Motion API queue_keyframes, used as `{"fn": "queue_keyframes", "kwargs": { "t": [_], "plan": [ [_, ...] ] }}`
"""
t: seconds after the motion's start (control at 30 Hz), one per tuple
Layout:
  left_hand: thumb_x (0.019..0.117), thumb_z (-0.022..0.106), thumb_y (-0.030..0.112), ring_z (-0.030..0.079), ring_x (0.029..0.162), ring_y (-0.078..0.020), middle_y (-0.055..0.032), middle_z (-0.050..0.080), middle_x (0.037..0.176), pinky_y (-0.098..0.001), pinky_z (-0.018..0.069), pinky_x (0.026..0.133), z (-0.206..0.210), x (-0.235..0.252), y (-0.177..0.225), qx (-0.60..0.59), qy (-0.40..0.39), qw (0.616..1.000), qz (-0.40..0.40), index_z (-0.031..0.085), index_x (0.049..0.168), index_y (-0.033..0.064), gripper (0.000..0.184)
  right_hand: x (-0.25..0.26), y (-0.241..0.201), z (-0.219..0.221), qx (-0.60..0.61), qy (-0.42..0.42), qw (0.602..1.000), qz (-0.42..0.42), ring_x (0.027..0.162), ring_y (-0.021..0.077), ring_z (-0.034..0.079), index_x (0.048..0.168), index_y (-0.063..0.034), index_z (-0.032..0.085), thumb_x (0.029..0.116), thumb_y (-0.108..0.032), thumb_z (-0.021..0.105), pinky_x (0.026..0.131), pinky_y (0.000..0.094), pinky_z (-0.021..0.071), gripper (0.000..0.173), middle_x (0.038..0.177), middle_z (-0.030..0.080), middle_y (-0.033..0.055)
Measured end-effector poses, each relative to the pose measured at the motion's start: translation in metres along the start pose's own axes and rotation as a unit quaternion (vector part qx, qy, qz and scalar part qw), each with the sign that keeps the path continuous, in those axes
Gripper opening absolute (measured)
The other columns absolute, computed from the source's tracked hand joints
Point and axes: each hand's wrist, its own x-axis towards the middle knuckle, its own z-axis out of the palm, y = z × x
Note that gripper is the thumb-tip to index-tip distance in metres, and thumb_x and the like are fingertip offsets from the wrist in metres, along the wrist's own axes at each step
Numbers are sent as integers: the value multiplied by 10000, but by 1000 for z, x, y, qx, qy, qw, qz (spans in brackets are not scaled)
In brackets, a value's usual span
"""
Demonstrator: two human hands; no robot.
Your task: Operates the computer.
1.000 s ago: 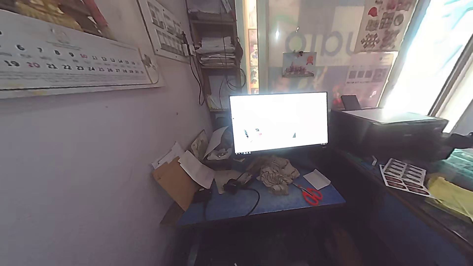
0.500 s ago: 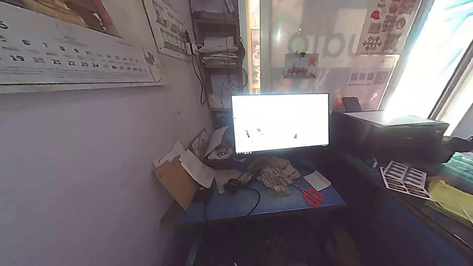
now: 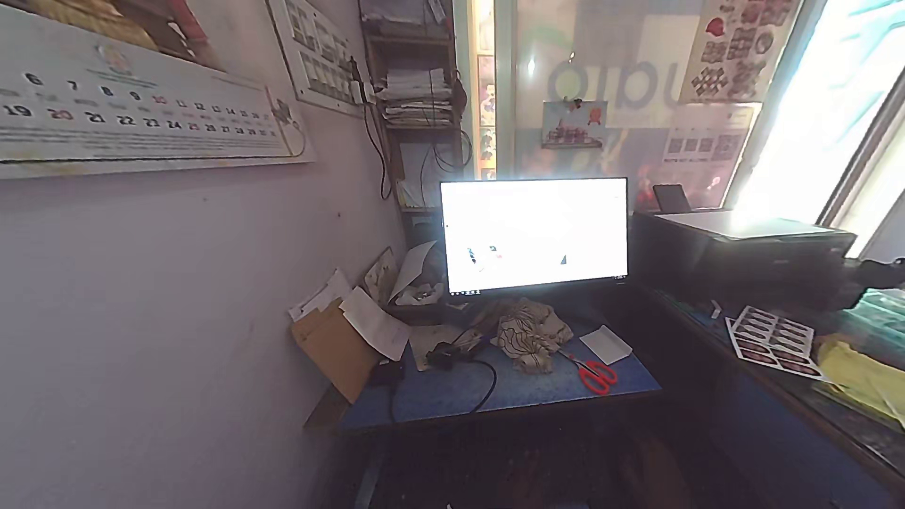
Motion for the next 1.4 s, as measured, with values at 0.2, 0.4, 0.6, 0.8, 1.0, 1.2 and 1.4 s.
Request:
{"fn": "queue_keyframes", "kwargs": {
  "t": [0.2,0.4,0.6,0.8,1.0,1.2,1.4],
  "plan": [
    [1065,480,343,411,1482,-363,-168,456,1585,-532,297,1227,-25,2,16,-11,-44,998,-37,644,1345,-8,479,-4,-7,-8,9,-7,1000,2,1422,414,468,1489,-36,520,985,-341,561,1191,529,363,590,1523,490,254],
    [1059,482,356,448,1457,-354,-161,488,1562,-538,336,1203,-18,1,10,-12,-24,999,-26,686,1278,7,459,0,2,2,-1,15,1000,-17,1406,415,487,1483,-50,532,975,-351,577,1179,531,382,592,1509,511,245],
    [1051,513,385,461,1444,-367,-166,484,1564,-559,356,1186,-5,-1,0,-14,-6,1000,-19,705,1228,7,459,5,18,19,-8,35,999,-32,1377,413,518,1470,-51,547,970,-361,569,1159,538,406,590,1490,529,245],
    [1066,451,413,391,1502,-312,-99,398,1636,-551,297,1225,-11,-2,8,-9,-7,999,-32,570,1470,126,509,2,10,9,-2,20,1000,-24,1385,415,508,1468,-54,550,975,-351,562,1165,539,397,576,1496,523,243],
    [1077,392,478,337,1533,-289,-80,391,1642,-566,239,1248,-10,0,5,14,-27,999,-12,562,1488,218,515,3,1,-2,0,0,1000,-6,1418,393,479,1503,-65,509,985,-329,558,1178,526,384,583,1535,489,222],
    [999,591,314,411,1470,-392,-210,462,1565,-566,313,1205,-22,2,16,-11,57,994,-88,629,1399,80,465,4,5,3,-3,-3,1000,1,1419,387,479,1505,-70,508,993,-348,552,1173,522,394,584,1540,483,218],
    [1074,362,470,289,1550,-330,-115,355,1657,-568,196,1257,-33,1,19,39,-25,991,-125,516,1507,89,597,3,8,6,-1,24,1000,-15,1399,400,500,1496,-72,523,983,-336,569,1159,536,406,579,1522,501,230]
  ]
}}
